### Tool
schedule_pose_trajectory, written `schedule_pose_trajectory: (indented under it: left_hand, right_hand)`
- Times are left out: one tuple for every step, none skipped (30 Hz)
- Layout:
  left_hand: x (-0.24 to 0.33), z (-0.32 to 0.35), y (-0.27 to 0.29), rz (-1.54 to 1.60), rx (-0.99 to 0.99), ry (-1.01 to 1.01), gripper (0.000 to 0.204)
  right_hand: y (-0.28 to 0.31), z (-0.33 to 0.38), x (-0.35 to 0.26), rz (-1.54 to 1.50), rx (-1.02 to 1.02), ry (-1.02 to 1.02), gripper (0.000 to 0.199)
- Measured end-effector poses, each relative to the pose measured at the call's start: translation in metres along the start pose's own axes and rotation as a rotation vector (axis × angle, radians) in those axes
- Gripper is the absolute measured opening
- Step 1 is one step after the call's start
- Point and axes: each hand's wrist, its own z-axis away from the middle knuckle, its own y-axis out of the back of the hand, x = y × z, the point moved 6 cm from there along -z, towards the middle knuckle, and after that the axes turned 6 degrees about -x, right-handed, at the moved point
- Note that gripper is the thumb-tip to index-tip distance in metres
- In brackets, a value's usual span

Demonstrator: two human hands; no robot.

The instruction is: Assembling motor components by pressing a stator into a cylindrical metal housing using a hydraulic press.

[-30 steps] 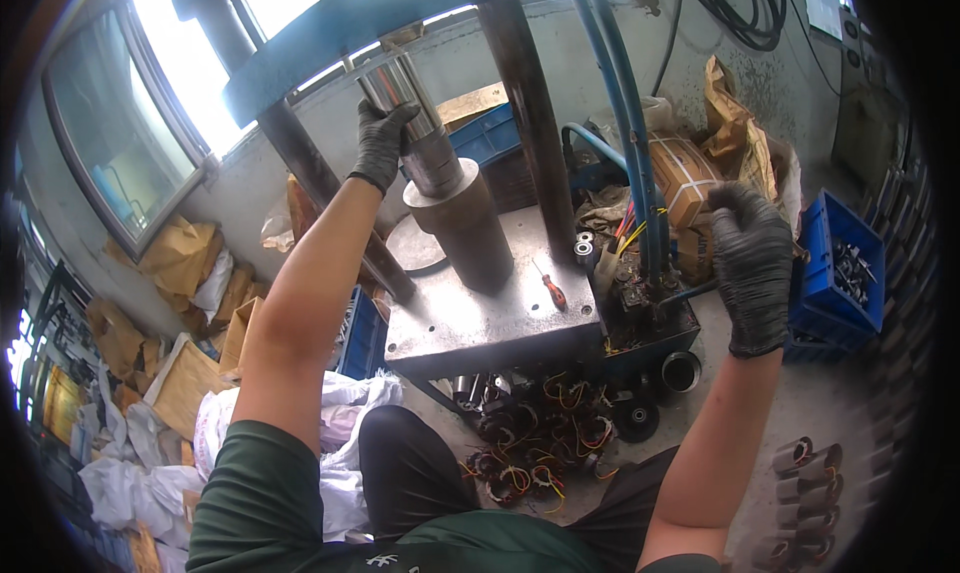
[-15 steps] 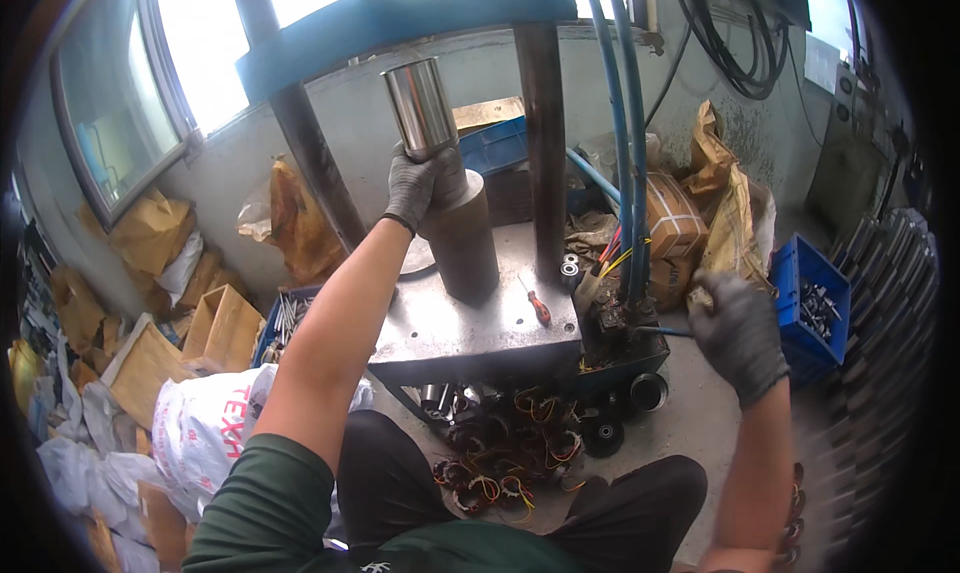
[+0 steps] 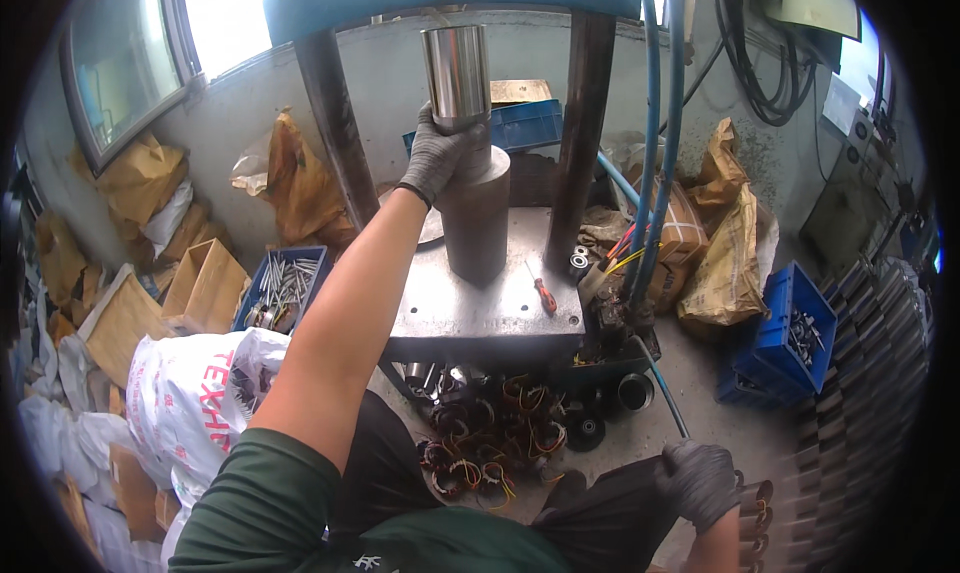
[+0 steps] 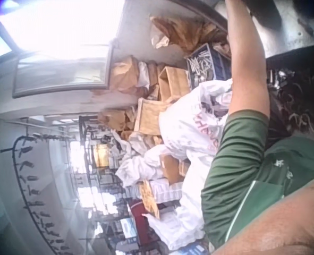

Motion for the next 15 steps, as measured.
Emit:
schedule_pose_trajectory:
  left_hand:
    - [0.008,0.005,-0.004,-0.016,-0.017,-0.005,0.087]
    - [0.013,0.008,-0.009,0.032,-0.031,0.051,0.092]
    - [0.009,0.006,-0.007,0.031,-0.025,0.056,0.092]
    - [0.005,-0.001,-0.004,0.220,-0.009,0.087,0.093]
    - [0.000,-0.003,-0.001,0.409,0.007,0.115,0.094]
    - [-0.001,-0.001,-0.003,0.413,0.009,0.121,0.094]
    - [0.002,0.000,-0.003,0.202,-0.004,0.087,0.088]
    - [0.006,0.001,-0.004,-0.010,-0.018,0.052,0.082]
    - [0.005,0.003,-0.004,-0.009,-0.015,0.056,0.082]
    - [0.008,0.004,-0.005,-0.050,-0.021,0.010,0.081]
    - [0.011,0.005,-0.007,-0.090,-0.028,-0.036,0.079]
    - [0.011,0.004,-0.007,-0.093,-0.025,-0.033,0.079]
    - [0.009,0.002,-0.009,0.095,-0.037,-0.001,0.081]
    - [0.007,0.001,-0.010,0.283,-0.049,0.031,0.084]
    - [0.003,-0.002,-0.007,0.283,-0.047,0.032,0.084]
  right_hand:
    - [0.001,0.002,0.001,-0.032,0.090,-0.024,0.017]
    - [-0.001,0.001,0.000,-0.030,0.082,-0.024,0.017]
    - [0.001,0.002,-0.002,-0.036,0.107,-0.044,0.017]
    - [0.003,0.002,-0.003,-0.042,0.132,-0.064,0.018]
    - [0.004,0.002,-0.005,-0.040,0.126,-0.058,0.018]
    - [0.005,0.001,-0.004,-0.042,0.103,-0.101,0.019]
    - [0.005,0.002,-0.002,-0.044,0.081,-0.143,0.020]
    - [0.005,0.003,-0.002,-0.042,0.075,-0.145,0.020]
    - [0.006,0.003,-0.001,-0.047,0.079,-0.140,0.020]
    - [0.006,0.004,-0.001,-0.052,0.082,-0.134,0.019]
    - [0.007,0.005,-0.001,-0.051,0.079,-0.134,0.019]
    - [0.007,0.005,0.000,-0.070,0.075,-0.139,0.018]
    - [0.007,0.005,0.000,-0.089,0.072,-0.144,0.016]
    - [0.004,0.004,0.001,-0.090,0.069,-0.141,0.016]
    - [0.004,0.005,0.002,-0.127,0.112,-0.116,0.015]
